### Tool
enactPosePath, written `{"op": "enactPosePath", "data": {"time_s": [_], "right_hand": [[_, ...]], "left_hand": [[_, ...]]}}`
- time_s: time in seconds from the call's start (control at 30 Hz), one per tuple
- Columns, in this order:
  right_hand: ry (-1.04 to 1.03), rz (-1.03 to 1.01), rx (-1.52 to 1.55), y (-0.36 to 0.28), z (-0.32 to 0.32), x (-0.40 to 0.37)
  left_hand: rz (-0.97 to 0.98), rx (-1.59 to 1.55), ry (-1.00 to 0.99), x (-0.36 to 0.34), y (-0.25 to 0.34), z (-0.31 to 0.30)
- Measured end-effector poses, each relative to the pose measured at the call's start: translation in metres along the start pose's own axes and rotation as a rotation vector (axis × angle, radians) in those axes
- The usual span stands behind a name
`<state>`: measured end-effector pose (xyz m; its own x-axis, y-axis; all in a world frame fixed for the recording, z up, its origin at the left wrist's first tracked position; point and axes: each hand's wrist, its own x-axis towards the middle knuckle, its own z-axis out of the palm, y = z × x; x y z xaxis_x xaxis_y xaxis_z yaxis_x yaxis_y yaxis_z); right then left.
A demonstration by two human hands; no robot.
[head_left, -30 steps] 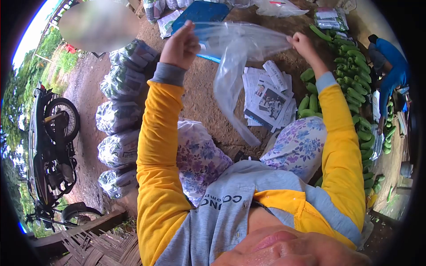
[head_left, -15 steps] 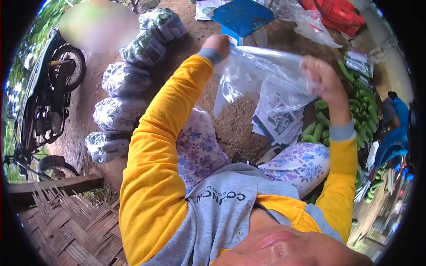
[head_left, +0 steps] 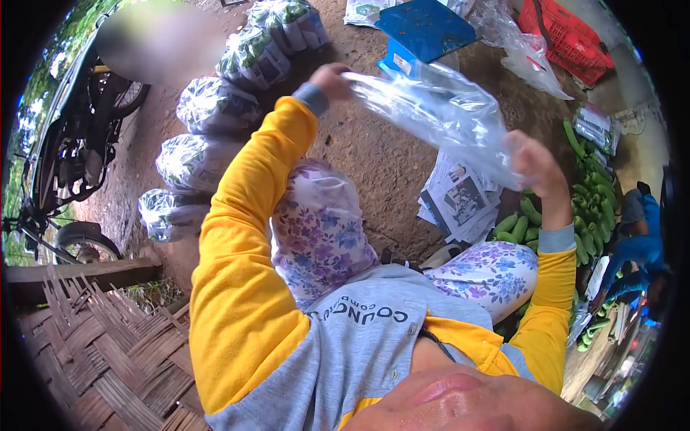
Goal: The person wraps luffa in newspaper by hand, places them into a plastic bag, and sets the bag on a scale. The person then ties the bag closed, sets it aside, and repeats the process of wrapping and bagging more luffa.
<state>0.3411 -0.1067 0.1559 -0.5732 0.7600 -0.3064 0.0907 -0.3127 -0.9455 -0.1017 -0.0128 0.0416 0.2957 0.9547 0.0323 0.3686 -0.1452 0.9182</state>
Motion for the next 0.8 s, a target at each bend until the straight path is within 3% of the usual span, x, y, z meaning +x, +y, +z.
{"op": "enactPosePath", "data": {"time_s": [0.07, 0.1, 0.13, 0.17, 0.2, 0.23, 0.27, 0.3, 0.33, 0.37, 0.4, 0.47, 0.5, 0.53, 0.57, 0.6, 0.63, 0.67, 0.73, 0.77, 0.8], "right_hand": [[0.093, 0.136, -0.576, 0.022, 0.013, 0.028], [0.138, 0.14, -0.543, 0.045, -0.008, 0.041], [0.417, -0.025, -0.489, 0.076, -0.042, 0.06], [0.539, 0.022, -0.263, 0.073, -0.071, 0.071], [0.597, -0.15, 0.202, 0.05, -0.057, 0.07], [0.573, -0.249, 0.445, 0.035, -0.055, 0.068], [0.392, -0.321, 0.466, 0.05, -0.091, 0.066], [0.37, -0.282, 0.358, 0.004, -0.009, 0.048], [0.2, -0.199, 0.071, 0.006, 0.0, 0.044], [0.021, -0.169, -0.229, 0.009, 0.009, 0.039], [-0.013, -0.051, -0.509, 0.007, 0.031, 0.045], [0.137, 0.252, -0.702, 0.042, -0.01, 0.08], [0.298, 0.11, -0.521, 0.056, -0.046, 0.098], [0.455, -0.031, -0.341, 0.069, -0.073, 0.105], [0.608, -0.145, 0.052, 0.062, -0.077, 0.103], [0.748, -0.264, 0.443, 0.036, -0.074, 0.1], [0.56, -0.25, 0.681, 0.0, -0.019, 0.086], [0.342, -0.158, 0.456, 0.0, -0.021, 0.077], [-0.092, 0.013, 0.017, 0.004, -0.027, 0.059], [-0.001, -0.032, -0.442, 0.013, -0.004, 0.067], [0.143, -0.032, -0.537, 0.037, -0.023, 0.081]], "left_hand": [[-0.132, -0.987, 0.172, -0.017, 0.028, -0.008], [-0.002, -1.049, -0.014, -0.022, 0.031, -0.004], [-0.064, -0.948, -0.108, -0.03, 0.045, -0.001], [-0.13, -0.851, -0.201, -0.041, 0.066, 0.003], [-0.196, -0.761, -0.296, -0.046, 0.074, 0.011], [0.068, 0.001, -0.217, -0.033, 0.034, 0.019], [0.063, 0.357, -0.281, -0.024, 0.019, 0.013], [-0.239, 0.286, -0.166, -0.02, 0.008, 0.01], [-0.112, -0.098, 0.138, -0.014, -0.026, 0.002], [-0.155, -0.473, 0.276, -0.003, -0.042, -0.019], [-0.22, -0.865, 0.433, -0.014, -0.008, -0.02], [-0.206, -1.064, 0.268, -0.022, 0.019, -0.011], [0.068, -0.712, 0.007, -0.027, 0.019, -0.017], [0.055, -0.502, -0.169, -0.034, 0.028, -0.011], [0.081, -0.282, -0.343, -0.041, 0.037, -0.004], [-0.169, -0.203, -0.436, -0.048, 0.055, 0.013], [-0.173, 0.147, -0.47, -0.03, 0.019, 0.008], [-0.24, 0.084, -0.294, -0.02, -0.02, 0.004], [-0.24, -0.603, 0.078, -0.01, -0.06, -0.018], [-0.269, -0.937, 0.249, -0.018, -0.016, -0.013], [-0.219, -0.972, 0.24, -0.025, 0.0, -0.008]]}}
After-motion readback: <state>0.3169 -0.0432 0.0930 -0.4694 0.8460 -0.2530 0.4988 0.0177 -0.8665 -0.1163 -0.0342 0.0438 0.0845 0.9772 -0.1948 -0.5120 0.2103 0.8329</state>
